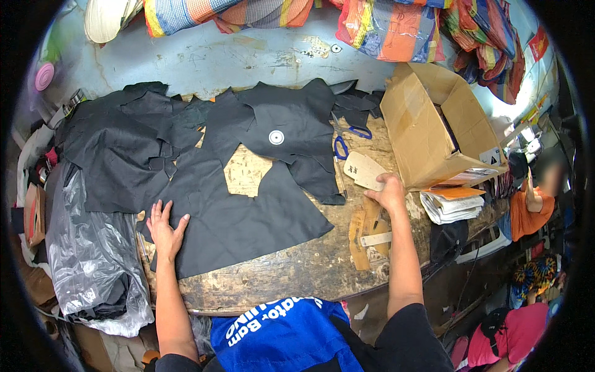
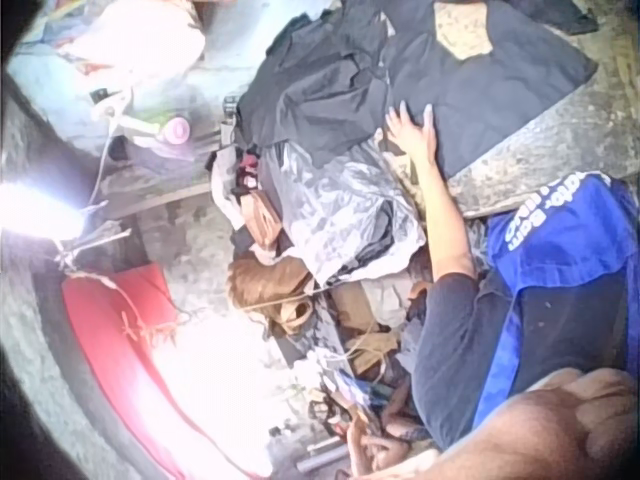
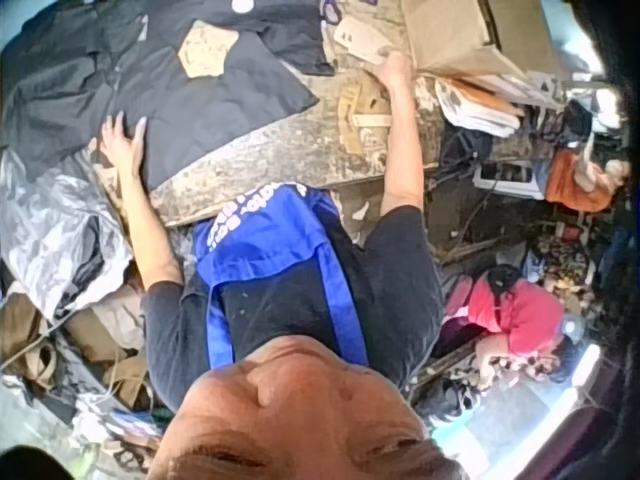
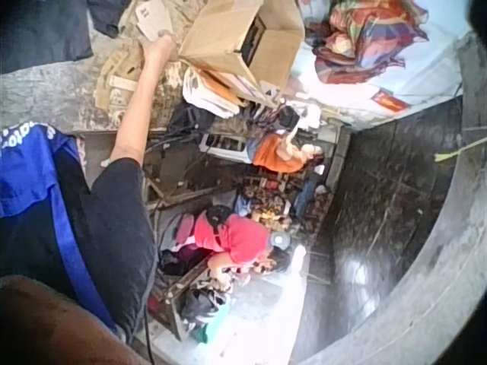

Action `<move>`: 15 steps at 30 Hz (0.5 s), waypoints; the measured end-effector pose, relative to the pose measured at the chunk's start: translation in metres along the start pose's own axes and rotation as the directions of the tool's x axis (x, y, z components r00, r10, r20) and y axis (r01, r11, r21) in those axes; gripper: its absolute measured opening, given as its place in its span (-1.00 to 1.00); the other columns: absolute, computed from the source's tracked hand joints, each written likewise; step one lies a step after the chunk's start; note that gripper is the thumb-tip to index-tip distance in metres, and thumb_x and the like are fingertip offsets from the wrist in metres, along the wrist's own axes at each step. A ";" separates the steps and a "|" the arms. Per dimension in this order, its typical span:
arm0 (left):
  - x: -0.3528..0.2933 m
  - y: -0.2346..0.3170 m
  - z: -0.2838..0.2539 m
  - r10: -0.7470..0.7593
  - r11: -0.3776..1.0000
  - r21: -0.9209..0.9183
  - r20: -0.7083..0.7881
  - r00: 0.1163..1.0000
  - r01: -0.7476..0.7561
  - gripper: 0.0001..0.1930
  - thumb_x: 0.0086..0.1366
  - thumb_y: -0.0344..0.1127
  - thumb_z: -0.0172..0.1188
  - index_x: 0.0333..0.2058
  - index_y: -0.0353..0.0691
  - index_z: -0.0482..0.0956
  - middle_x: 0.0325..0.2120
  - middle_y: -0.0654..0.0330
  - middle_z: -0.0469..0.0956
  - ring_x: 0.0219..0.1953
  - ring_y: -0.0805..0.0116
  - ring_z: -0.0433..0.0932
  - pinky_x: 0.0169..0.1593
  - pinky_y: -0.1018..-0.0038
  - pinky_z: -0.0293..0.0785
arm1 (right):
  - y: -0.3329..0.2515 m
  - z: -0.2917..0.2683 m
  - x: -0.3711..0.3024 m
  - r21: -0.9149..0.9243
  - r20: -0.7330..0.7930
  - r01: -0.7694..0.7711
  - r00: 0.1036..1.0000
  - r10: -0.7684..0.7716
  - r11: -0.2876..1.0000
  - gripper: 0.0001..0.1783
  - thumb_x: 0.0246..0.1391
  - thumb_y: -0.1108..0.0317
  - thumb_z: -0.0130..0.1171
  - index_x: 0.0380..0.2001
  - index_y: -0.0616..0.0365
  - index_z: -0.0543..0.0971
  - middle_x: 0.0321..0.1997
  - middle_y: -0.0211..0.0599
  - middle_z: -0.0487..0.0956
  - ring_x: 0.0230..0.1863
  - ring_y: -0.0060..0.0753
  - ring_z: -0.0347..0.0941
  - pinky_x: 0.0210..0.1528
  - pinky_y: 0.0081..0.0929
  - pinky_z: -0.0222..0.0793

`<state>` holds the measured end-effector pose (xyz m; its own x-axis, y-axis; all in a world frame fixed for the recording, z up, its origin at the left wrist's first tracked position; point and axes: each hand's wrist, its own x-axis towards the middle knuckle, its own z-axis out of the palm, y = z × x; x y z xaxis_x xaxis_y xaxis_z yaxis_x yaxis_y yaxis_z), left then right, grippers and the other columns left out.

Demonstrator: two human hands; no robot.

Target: The person cuts a piece of black fabric using scissors, then lays out and traces cardboard patterns onto the fabric with a pen. The person handles multiple pattern pieces and fabric sections on a cluttered work table.

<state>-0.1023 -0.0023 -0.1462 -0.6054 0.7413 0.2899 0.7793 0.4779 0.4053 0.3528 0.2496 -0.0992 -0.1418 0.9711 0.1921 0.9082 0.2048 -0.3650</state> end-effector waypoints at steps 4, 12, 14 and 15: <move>0.000 0.001 0.000 -0.004 1.000 -0.002 0.003 1.000 0.004 -0.39 0.02 -0.01 0.25 0.02 -0.22 0.43 0.16 -0.07 0.22 0.25 0.02 0.09 0.27 0.09 -0.14 | 0.005 0.005 0.005 -0.118 0.010 -0.039 0.999 0.041 0.992 -0.46 -0.43 0.21 0.43 -0.26 0.18 0.59 -0.25 -0.01 0.57 -0.20 -0.07 0.51 -0.08 -0.30 0.39; 0.000 -0.001 0.000 0.003 1.000 -0.006 -0.011 1.000 -0.003 -0.38 0.00 -0.01 0.27 0.02 -0.21 0.44 0.15 -0.08 0.24 0.25 0.00 0.11 0.26 0.07 -0.12 | -0.002 -0.013 0.032 -0.027 0.129 0.003 0.992 0.001 1.000 -0.67 -0.12 0.31 0.20 -0.21 0.16 0.58 -0.28 0.01 0.58 -0.20 -0.09 0.52 -0.11 -0.36 0.37; 0.000 -0.002 0.002 -0.002 1.000 -0.016 -0.020 1.000 0.001 -0.38 -0.01 0.00 0.27 0.01 -0.21 0.44 0.14 -0.08 0.25 0.24 0.00 0.11 0.26 0.07 -0.11 | -0.005 -0.018 0.036 0.140 -0.074 -0.017 0.997 0.027 0.990 -0.72 -0.03 0.36 0.12 -0.21 0.21 0.57 -0.28 0.04 0.58 -0.20 -0.11 0.53 -0.13 -0.39 0.37; 0.001 -0.003 0.002 -0.005 1.000 -0.025 -0.024 1.000 0.004 -0.37 -0.02 -0.01 0.29 0.01 -0.21 0.44 0.14 -0.09 0.25 0.25 0.00 0.11 0.26 0.06 -0.11 | -0.007 -0.019 0.036 0.236 -0.280 0.042 0.960 0.026 0.971 -0.74 0.01 0.38 0.07 -0.22 0.24 0.56 -0.29 0.05 0.58 -0.21 -0.15 0.53 -0.14 -0.41 0.37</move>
<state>-0.1044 -0.0022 -0.1488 -0.6130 0.7273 0.3087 0.7723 0.4692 0.4282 0.3490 0.2808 -0.0727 -0.0021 0.9029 0.4299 0.7827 0.2690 -0.5613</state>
